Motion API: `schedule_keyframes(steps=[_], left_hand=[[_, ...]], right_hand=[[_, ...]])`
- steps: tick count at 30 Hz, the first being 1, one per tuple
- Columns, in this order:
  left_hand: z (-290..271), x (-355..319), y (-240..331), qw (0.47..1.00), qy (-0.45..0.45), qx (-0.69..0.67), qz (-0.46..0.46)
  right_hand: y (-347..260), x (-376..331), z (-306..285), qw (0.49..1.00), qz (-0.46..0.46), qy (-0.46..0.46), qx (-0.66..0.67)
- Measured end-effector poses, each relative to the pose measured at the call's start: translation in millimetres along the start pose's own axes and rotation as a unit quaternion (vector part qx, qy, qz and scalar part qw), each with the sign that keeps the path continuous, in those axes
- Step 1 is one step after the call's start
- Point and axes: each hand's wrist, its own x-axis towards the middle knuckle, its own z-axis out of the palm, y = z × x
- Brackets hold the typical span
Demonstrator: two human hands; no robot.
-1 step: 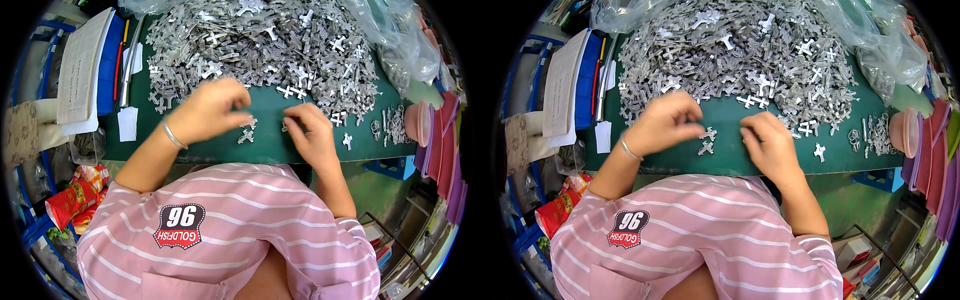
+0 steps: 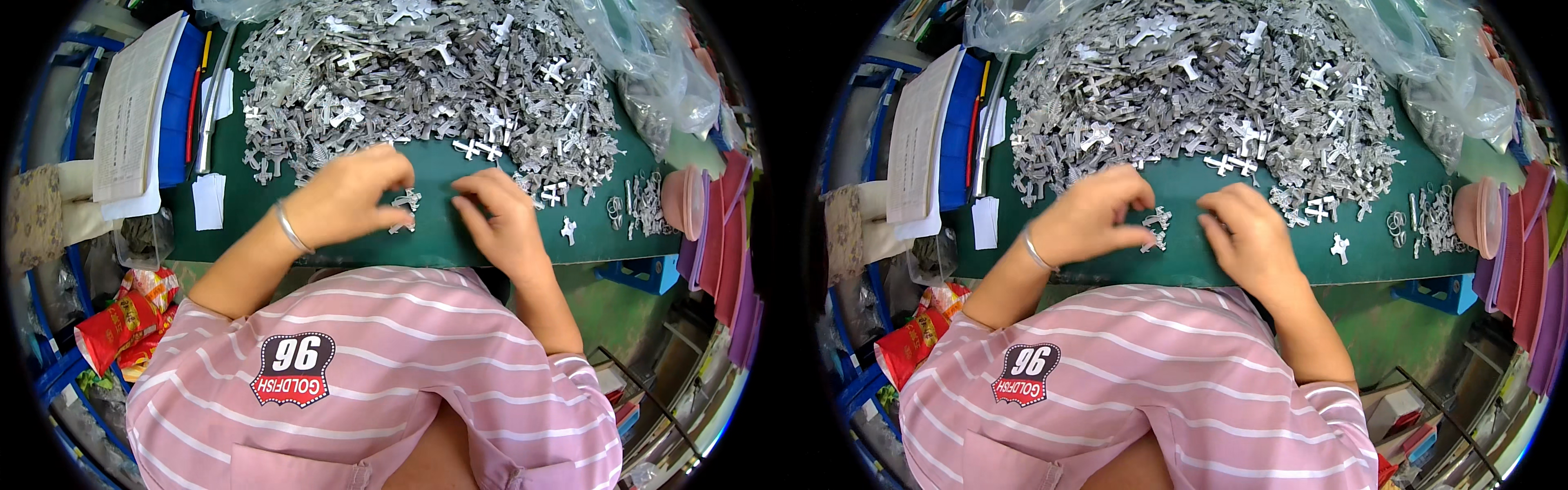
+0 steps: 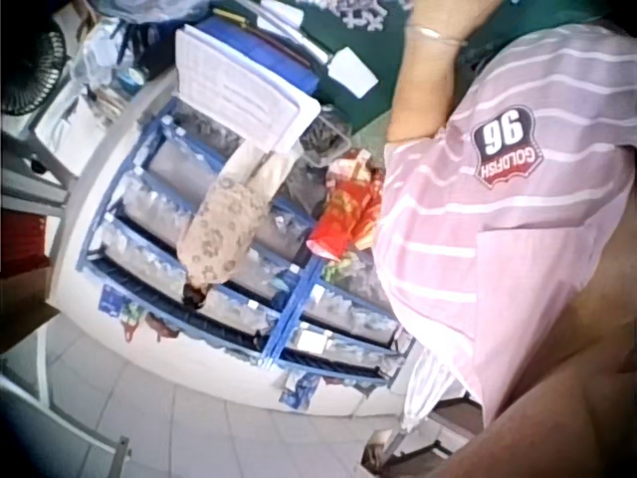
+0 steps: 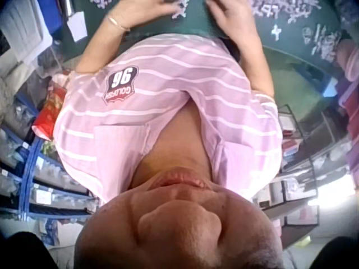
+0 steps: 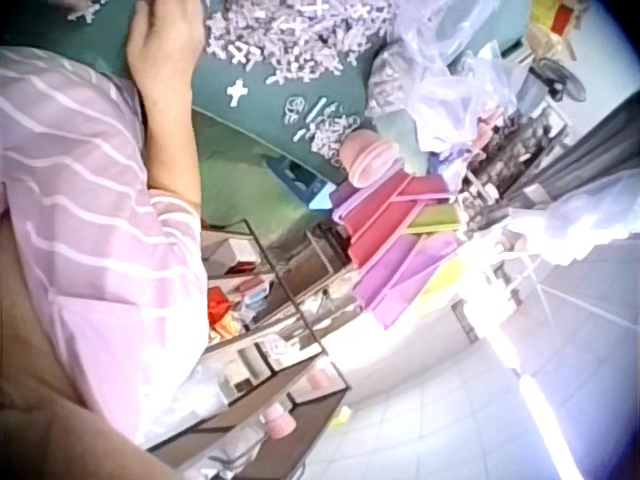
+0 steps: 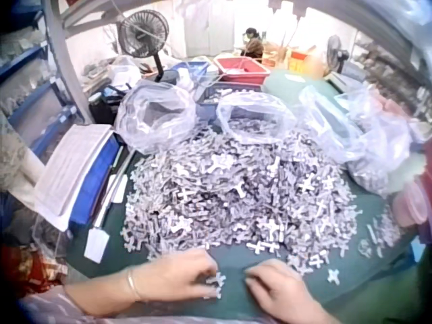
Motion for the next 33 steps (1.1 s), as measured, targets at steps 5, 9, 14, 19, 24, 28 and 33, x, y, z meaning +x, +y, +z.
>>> schedule_keyframes(steps=[5,9,14,19,24,28,33], left_hand=[[36,-15,-2,0.996,0.03,0.089,-0.001],[40,-22,-7,0.996,0.061,0.063,-0.001],[36,-27,-5,0.996,0.084,0.035,-0.027],[40,-26,-8,0.995,0.076,0.069,-0.001],[42,-26,-13,0.995,0.082,0.05,-0.009],[39,-25,-9,0.992,0.067,-0.069,-0.079],[28,-32,-9,0.824,0.031,-0.503,-0.257]], right_hand=[[-2,7,28,0.993,-0.062,-0.056,-0.082],[3,7,31,0.988,-0.079,-0.048,-0.122],[9,3,23,0.992,-0.063,-0.029,-0.103],[9,4,26,0.987,-0.073,-0.033,-0.136],[8,7,23,0.988,-0.087,-0.004,-0.125],[8,9,28,0.986,-0.09,-0.018,-0.142],[8,13,22,0.997,-0.073,0.016,-0.023]])
